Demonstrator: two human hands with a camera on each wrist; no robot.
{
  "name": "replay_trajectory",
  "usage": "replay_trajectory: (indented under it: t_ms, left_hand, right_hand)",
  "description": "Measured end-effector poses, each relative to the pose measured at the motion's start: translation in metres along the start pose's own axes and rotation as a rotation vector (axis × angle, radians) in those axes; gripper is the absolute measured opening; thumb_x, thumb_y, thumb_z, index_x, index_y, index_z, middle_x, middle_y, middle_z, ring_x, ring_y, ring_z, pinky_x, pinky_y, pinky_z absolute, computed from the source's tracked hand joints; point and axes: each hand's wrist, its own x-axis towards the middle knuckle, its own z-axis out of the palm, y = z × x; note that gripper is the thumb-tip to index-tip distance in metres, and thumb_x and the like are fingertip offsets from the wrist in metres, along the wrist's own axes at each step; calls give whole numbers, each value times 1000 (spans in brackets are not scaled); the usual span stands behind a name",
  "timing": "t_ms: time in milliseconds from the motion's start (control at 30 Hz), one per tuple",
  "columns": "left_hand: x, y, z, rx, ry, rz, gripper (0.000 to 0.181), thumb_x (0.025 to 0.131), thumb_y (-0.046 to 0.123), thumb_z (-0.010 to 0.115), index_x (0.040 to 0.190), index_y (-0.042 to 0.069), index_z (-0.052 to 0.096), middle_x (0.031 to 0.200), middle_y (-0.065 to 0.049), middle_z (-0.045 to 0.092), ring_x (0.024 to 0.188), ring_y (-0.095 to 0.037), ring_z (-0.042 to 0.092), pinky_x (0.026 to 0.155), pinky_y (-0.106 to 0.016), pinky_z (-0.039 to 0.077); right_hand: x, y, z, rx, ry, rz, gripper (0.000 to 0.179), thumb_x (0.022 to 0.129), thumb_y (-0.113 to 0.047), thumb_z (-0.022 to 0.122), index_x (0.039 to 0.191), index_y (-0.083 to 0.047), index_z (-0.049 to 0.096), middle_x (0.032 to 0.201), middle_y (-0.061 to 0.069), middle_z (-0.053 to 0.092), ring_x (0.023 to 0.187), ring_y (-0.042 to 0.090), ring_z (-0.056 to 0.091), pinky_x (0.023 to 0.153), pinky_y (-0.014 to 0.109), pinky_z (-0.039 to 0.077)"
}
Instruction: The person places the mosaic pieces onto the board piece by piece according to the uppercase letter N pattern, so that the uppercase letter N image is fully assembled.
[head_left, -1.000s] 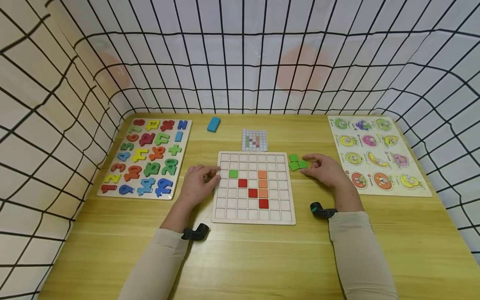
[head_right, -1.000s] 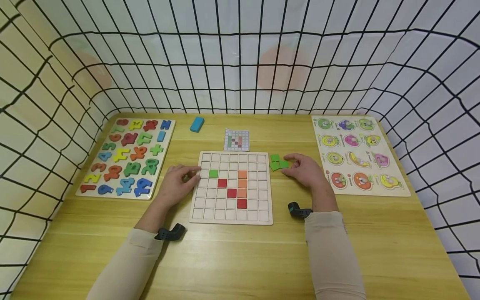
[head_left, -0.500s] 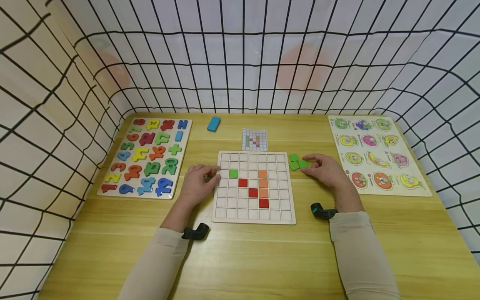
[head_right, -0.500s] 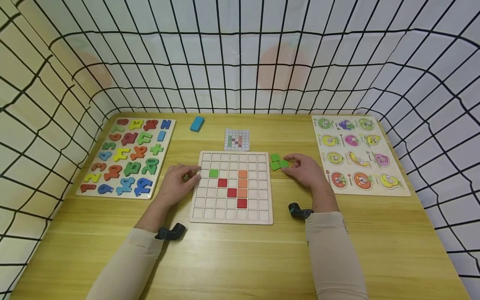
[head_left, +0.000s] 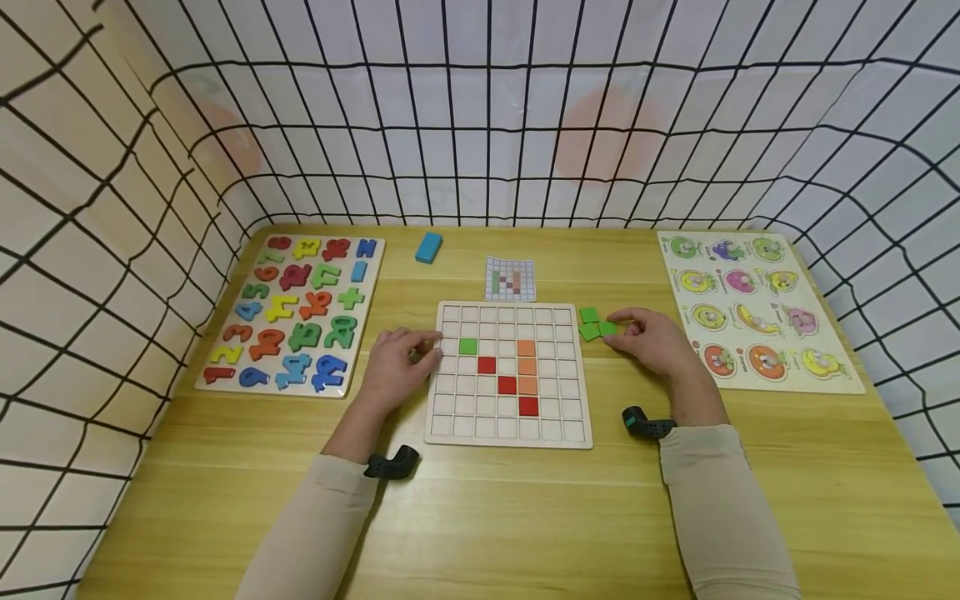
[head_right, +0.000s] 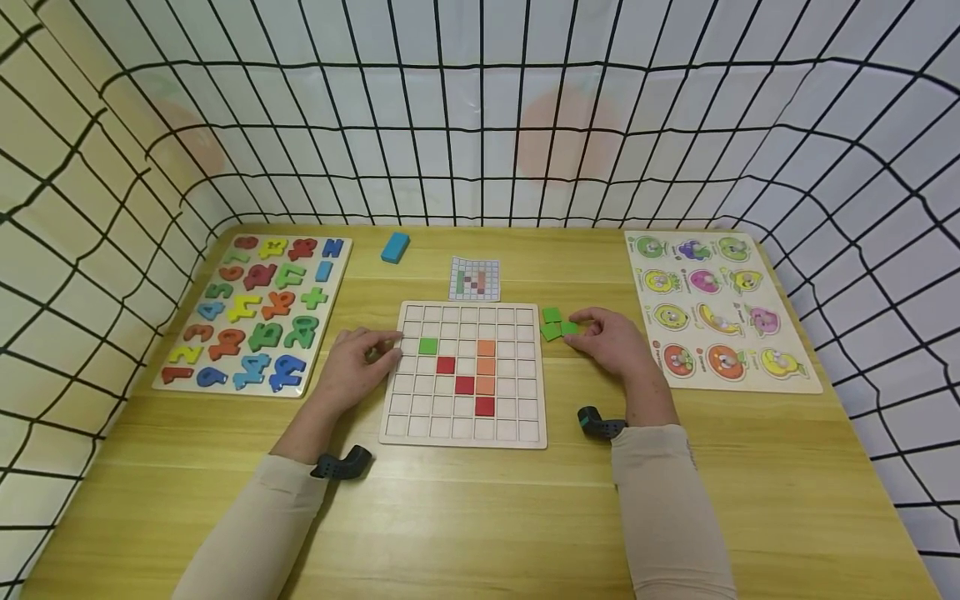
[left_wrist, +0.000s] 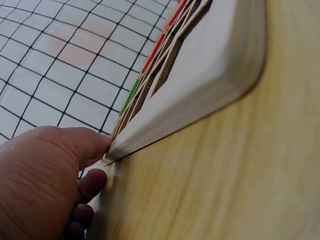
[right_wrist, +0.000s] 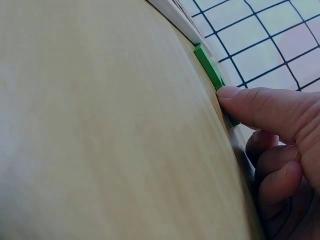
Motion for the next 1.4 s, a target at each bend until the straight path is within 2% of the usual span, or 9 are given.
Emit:
replay_trajectory:
  t_ms: [467, 900, 1233, 1400]
  left_hand:
    - [1, 0, 0, 5, 3, 13, 32, 95, 27, 71, 125, 16, 74, 99, -7, 72, 91, -25, 50, 82, -36, 36]
    - [1, 1, 1, 11, -5, 5, 32, 95, 28, 70, 125, 17, 74, 99, -6, 71, 92, -24, 49, 82, -35, 35]
    - [1, 0, -1, 15, 5, 15, 32, 95, 27, 71, 125, 16, 74, 98, -6, 71, 91, -25, 50, 82, -36, 36]
    - [1, 1, -1, 17, -3, 3, 33, 95, 28, 71, 125, 17, 74, 99, -6, 71, 91, -25, 50, 82, -35, 36]
  right_hand:
    - [-2, 1, 0, -29, 26, -2, 43, 95, -40, 71, 126, -11, 65, 86, 2, 54, 78, 23, 50, 79, 36, 40]
    - [-7, -1, -4, -64, 48, -30, 44, 96, -42, 69, 127, -11, 64, 89, 5, 58, 80, 23, 51, 79, 36, 40]
    - [-12, -20, 4, -48, 17, -54, 42, 94, -43, 71, 124, -14, 64, 85, 2, 56, 76, 20, 50, 75, 35, 40]
    - [-14, -35, 11, -56, -5, -109, 38, 95, -37, 72, 121, -11, 65, 83, 3, 57, 73, 20, 50, 73, 34, 40]
